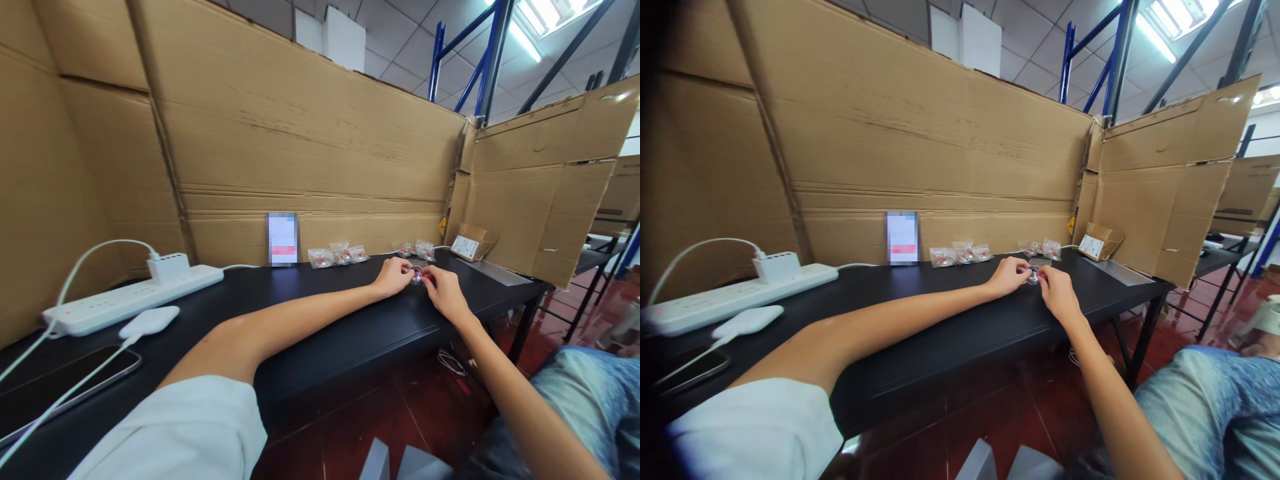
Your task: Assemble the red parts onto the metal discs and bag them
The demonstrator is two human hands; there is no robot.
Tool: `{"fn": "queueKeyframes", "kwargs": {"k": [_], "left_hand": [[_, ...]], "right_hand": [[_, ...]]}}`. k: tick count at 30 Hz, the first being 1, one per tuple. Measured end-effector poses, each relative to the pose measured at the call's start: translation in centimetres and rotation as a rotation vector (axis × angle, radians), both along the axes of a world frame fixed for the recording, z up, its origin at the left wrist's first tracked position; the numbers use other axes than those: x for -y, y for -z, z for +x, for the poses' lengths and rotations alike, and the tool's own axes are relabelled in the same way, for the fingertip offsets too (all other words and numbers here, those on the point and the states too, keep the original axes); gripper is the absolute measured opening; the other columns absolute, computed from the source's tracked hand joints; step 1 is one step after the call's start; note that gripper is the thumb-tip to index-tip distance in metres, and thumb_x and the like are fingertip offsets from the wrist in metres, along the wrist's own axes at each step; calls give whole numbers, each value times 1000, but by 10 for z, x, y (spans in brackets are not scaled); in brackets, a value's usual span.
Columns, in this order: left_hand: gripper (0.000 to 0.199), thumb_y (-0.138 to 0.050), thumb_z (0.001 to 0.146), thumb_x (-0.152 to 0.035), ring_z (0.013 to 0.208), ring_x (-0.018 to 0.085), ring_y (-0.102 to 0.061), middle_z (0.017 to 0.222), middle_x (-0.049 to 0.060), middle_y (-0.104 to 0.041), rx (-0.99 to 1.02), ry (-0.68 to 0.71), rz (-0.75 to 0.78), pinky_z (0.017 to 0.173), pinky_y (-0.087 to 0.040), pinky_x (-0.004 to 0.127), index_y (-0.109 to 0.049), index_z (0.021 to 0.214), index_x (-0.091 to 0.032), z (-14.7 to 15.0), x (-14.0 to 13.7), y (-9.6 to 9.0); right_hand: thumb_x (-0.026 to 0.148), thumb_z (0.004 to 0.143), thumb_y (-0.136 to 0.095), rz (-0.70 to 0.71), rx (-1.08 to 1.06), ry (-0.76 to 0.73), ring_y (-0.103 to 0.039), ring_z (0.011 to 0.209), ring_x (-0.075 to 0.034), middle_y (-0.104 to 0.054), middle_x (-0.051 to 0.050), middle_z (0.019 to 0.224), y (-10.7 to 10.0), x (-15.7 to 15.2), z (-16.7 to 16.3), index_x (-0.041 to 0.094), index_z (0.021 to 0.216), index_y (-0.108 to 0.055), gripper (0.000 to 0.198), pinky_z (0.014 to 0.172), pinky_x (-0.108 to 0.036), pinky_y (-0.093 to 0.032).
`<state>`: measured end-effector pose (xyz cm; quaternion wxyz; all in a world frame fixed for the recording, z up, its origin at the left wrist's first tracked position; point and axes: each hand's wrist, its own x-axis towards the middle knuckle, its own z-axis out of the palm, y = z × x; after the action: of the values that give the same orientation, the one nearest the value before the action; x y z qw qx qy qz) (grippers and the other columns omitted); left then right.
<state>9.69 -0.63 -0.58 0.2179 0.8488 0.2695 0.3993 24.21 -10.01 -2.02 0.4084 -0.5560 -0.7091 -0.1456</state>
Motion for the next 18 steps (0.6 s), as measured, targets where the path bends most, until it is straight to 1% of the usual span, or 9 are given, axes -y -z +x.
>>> {"fn": "queueKeyframes", "kwargs": {"k": [2,4,7,10,14,18], "left_hand": [[16,-58,77,-18,74,16,-67,77,6,-73,30,-9,-46,68,-49,23,-73,79,-13,1,5,-1],[16,-57,78,-19,68,15,-67,73,6,-72,62,-5,-99,65,-50,23,-72,77,-12,1,12,-2],[18,-56,81,-21,55,12,-63,68,5,-70,77,48,-208,53,-48,21,-71,80,-12,3,19,-1],[18,-55,82,-22,46,11,-59,68,5,-70,85,118,-288,43,-43,19,-70,83,-12,5,19,0],[20,-52,84,-21,41,10,-56,63,5,-68,108,191,-320,41,-44,20,-68,78,-11,7,14,4],[21,-51,85,-22,43,10,-59,63,4,-68,127,232,-358,43,-46,19,-67,76,-12,9,10,6]], "right_hand": [[16,88,-48,-1,6,19,-62,76,-19,-68,-6,84,-1,2,-1,18,91,-65,17,73,-28,-44],[16,89,-46,9,21,30,-61,77,-19,-67,-6,83,-2,3,-2,18,86,-63,18,74,-28,-43],[17,91,-42,32,19,57,-60,78,-19,-64,-7,84,-3,5,-4,19,85,-60,18,74,-28,-42],[18,91,-41,32,11,102,-59,78,-19,-63,-7,86,-3,6,-5,19,86,-56,15,73,-28,-41],[19,91,-41,8,27,145,-58,79,-20,-62,-8,87,-4,7,-7,20,86,-54,13,73,-29,-41],[19,91,-41,-1,51,178,-57,80,-20,-61,-8,88,-4,7,-8,20,86,-52,12,73,-29,-40]]}}
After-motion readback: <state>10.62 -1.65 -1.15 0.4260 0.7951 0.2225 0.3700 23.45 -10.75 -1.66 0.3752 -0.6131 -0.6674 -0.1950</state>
